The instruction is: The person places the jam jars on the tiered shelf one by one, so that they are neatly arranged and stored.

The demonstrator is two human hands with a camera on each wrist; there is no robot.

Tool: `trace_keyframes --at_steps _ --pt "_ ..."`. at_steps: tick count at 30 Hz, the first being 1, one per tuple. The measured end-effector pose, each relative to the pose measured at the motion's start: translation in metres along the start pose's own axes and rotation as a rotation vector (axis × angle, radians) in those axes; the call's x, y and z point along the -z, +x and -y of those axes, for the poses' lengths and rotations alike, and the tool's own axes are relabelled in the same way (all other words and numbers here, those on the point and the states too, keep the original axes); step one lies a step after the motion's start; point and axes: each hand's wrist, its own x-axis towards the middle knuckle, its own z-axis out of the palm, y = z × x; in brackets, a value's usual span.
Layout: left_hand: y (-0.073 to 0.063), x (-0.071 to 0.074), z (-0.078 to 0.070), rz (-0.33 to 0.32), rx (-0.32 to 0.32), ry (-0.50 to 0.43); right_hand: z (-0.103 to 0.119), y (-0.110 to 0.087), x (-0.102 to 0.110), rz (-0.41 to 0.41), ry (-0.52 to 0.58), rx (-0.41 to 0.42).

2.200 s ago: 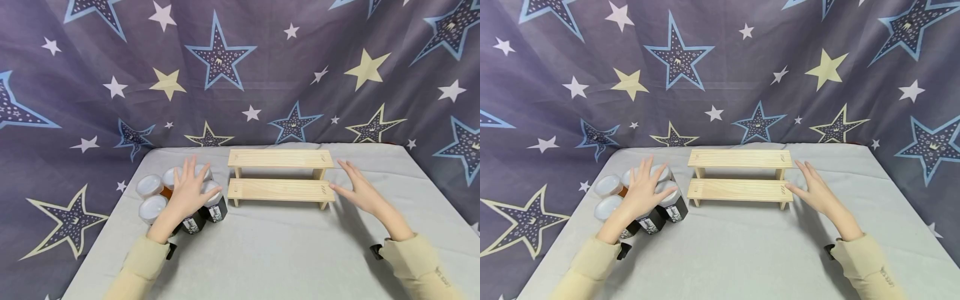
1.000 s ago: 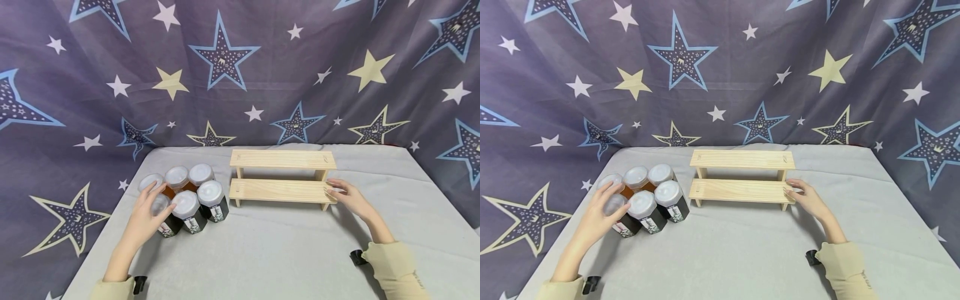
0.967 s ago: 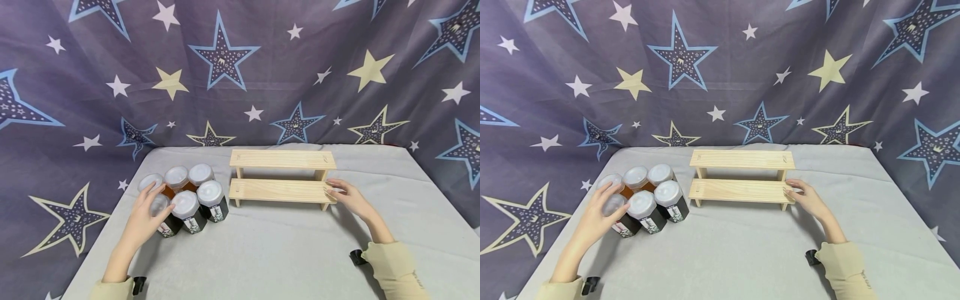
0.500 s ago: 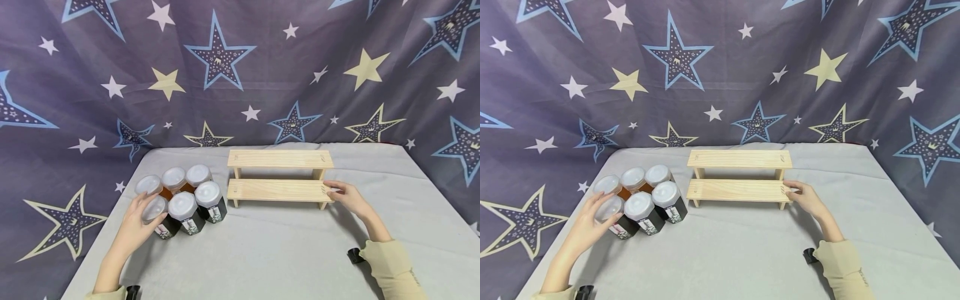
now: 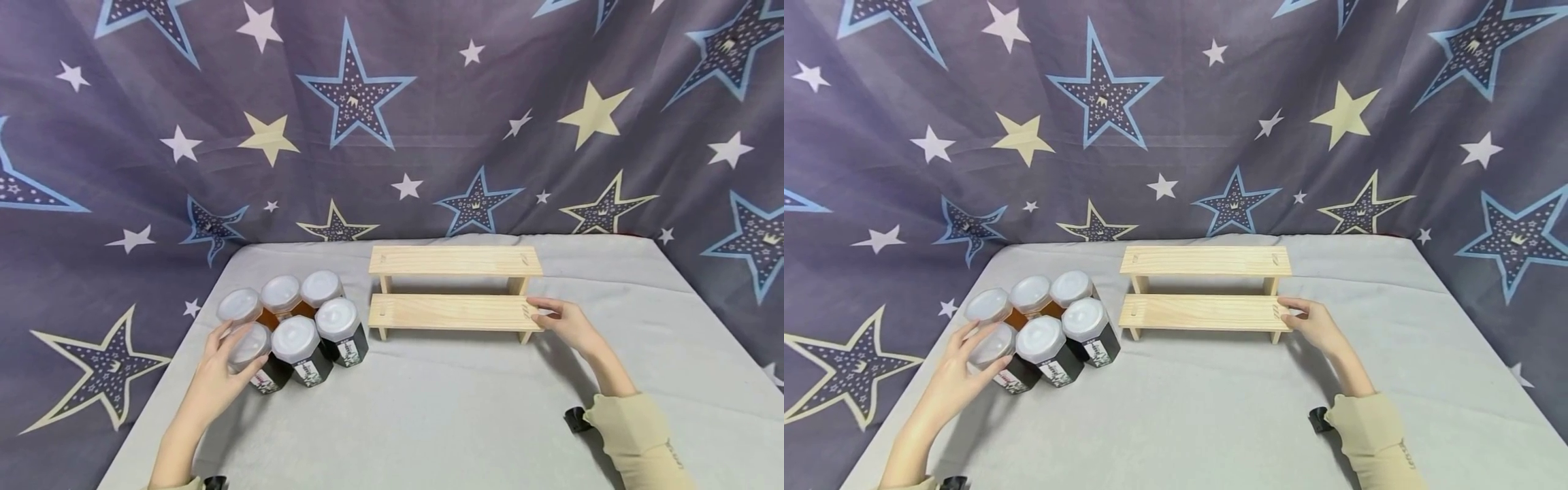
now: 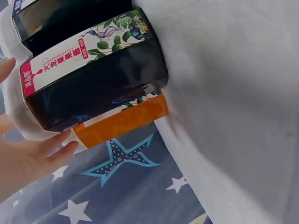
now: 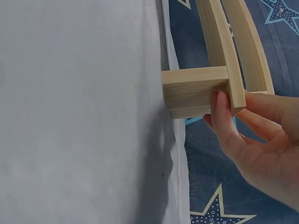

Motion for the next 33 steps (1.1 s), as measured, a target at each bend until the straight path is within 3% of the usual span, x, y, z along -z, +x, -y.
trace_keyframes --at_steps 13,17,24,33 --pt "-0.0033 -0.0031 -0.0024 0.004 0.113 0.011 0.0002 0.0008 -0.0004 -0.009 -0.025 0.016" --pt "-0.0018 -0.0033 -0.0025 -0.004 0.114 0.023 -0.0003 0.0001 -0.0001 -0.013 -0.022 0.009" --pt "0.0021 -0.0057 -0.0006 -0.085 0.080 0.062 -0.0007 -0.0011 -0.0001 -0.006 0.001 -0.003" --pt "0.0056 -0.0052 0.0020 -0.087 0.145 0.066 -0.0022 0.0001 0.0001 -0.004 0.012 -0.007"
